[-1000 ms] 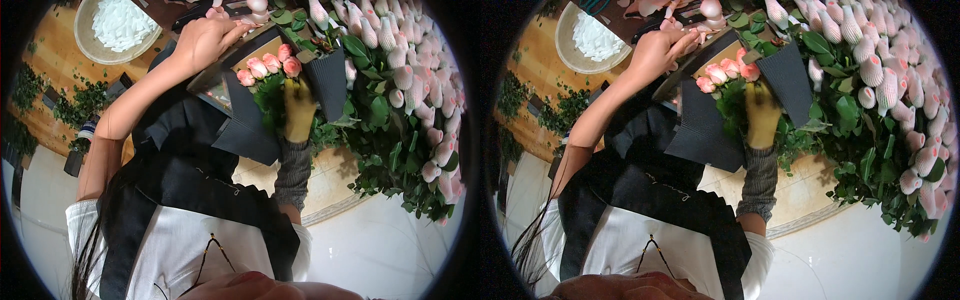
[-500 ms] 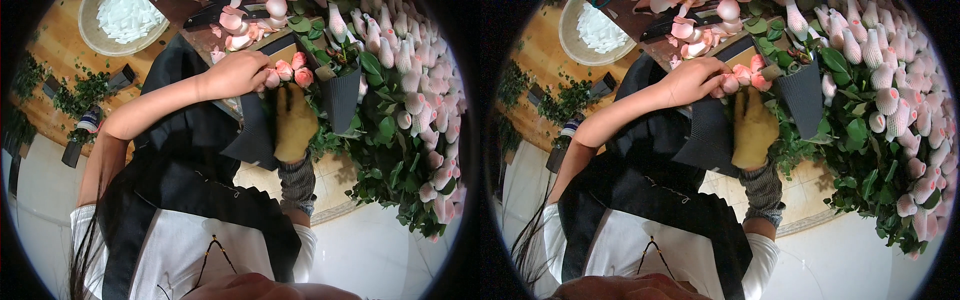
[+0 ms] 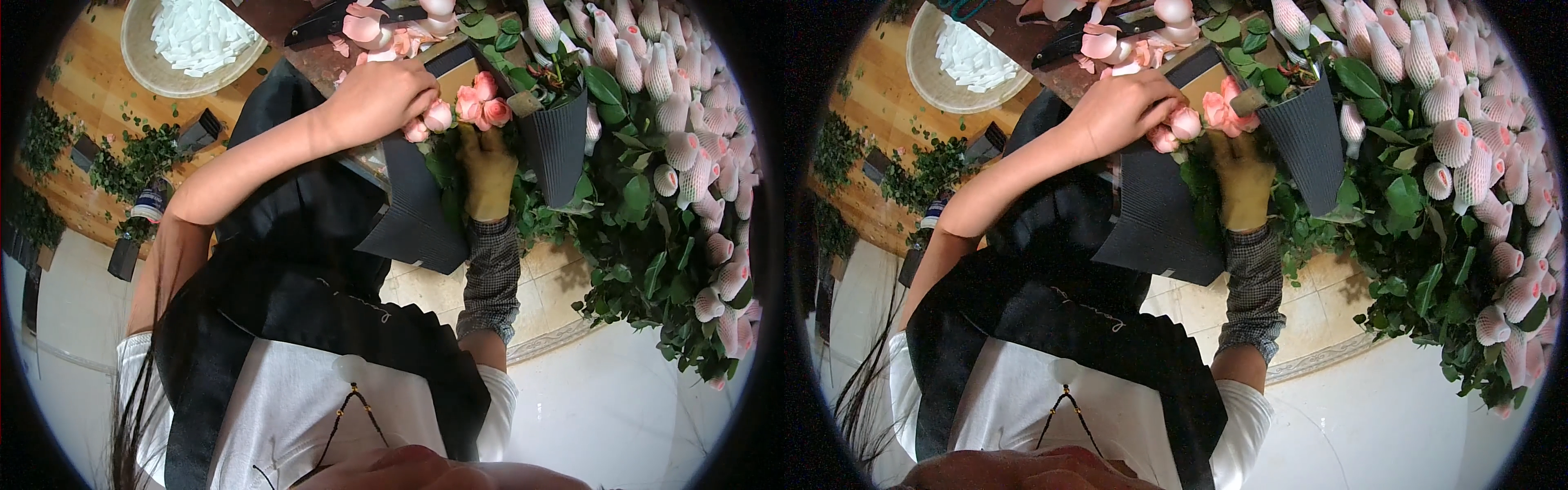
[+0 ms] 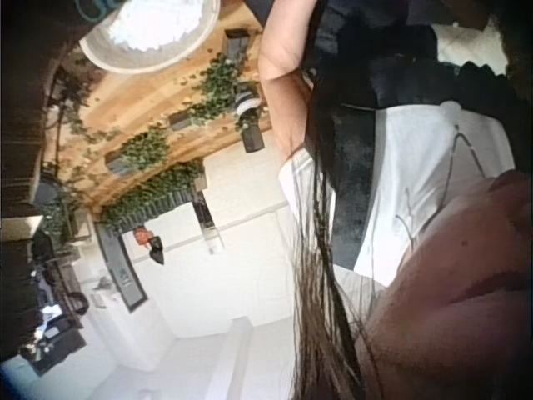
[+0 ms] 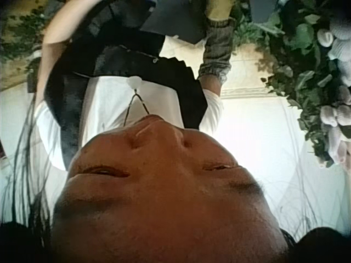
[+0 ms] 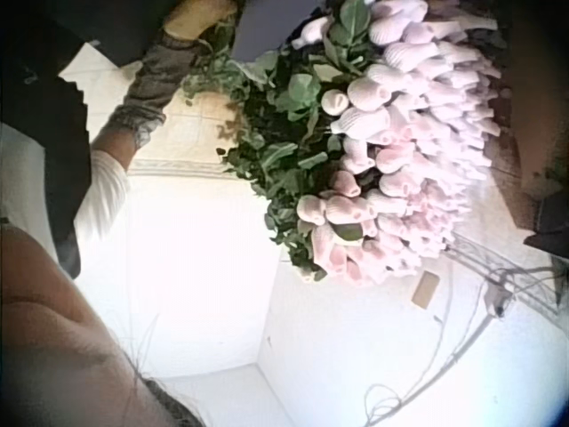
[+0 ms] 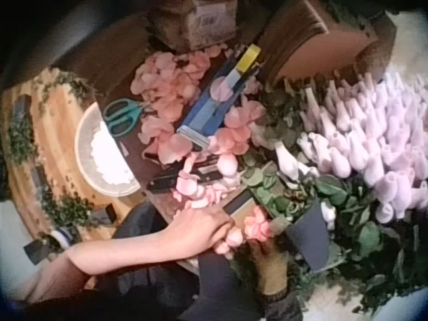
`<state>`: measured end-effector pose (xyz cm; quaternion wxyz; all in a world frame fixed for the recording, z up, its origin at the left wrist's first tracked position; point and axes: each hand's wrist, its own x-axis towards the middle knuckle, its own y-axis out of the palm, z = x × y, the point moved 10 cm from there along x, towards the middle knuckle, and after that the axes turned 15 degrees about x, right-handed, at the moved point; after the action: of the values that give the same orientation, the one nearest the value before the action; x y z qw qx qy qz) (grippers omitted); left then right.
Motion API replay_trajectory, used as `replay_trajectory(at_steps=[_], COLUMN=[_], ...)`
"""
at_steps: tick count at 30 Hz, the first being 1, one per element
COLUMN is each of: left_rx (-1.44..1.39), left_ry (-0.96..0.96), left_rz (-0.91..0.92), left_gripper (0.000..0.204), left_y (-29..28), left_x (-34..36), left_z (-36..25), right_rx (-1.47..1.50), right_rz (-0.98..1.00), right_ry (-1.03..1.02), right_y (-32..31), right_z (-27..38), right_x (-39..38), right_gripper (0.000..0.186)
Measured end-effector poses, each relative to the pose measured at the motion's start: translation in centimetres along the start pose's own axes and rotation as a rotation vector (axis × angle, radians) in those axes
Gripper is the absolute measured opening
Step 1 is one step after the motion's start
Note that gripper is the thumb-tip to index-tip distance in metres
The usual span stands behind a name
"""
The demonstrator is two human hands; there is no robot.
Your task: The person takes roses from a large pile, wraps them in black paper, and secures them with a clear tie.
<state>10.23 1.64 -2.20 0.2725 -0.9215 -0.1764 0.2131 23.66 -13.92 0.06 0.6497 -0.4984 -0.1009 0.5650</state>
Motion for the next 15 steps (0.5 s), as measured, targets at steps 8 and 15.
replay_trajectory(at_steps=[8,15], left_rx=[-0.286,-0.660], left_ry=[-0.072,-0.169], left_rz=[0.112,0.227], left_gripper=[0.021,0.026], left_y=[0.2,1.9], left_x=[-0.4,-1.1], left_z=[2.0,2.9], right_rx=[-0.079,-0.136], right_rz=[-0.062,-0.130], right_ry=[-0.074,-0.063], right_y=[-0.4,0.1], right_z=[3.5,4.3], right_x=[0.3,0.7], right_gripper=[0.032,0.051])
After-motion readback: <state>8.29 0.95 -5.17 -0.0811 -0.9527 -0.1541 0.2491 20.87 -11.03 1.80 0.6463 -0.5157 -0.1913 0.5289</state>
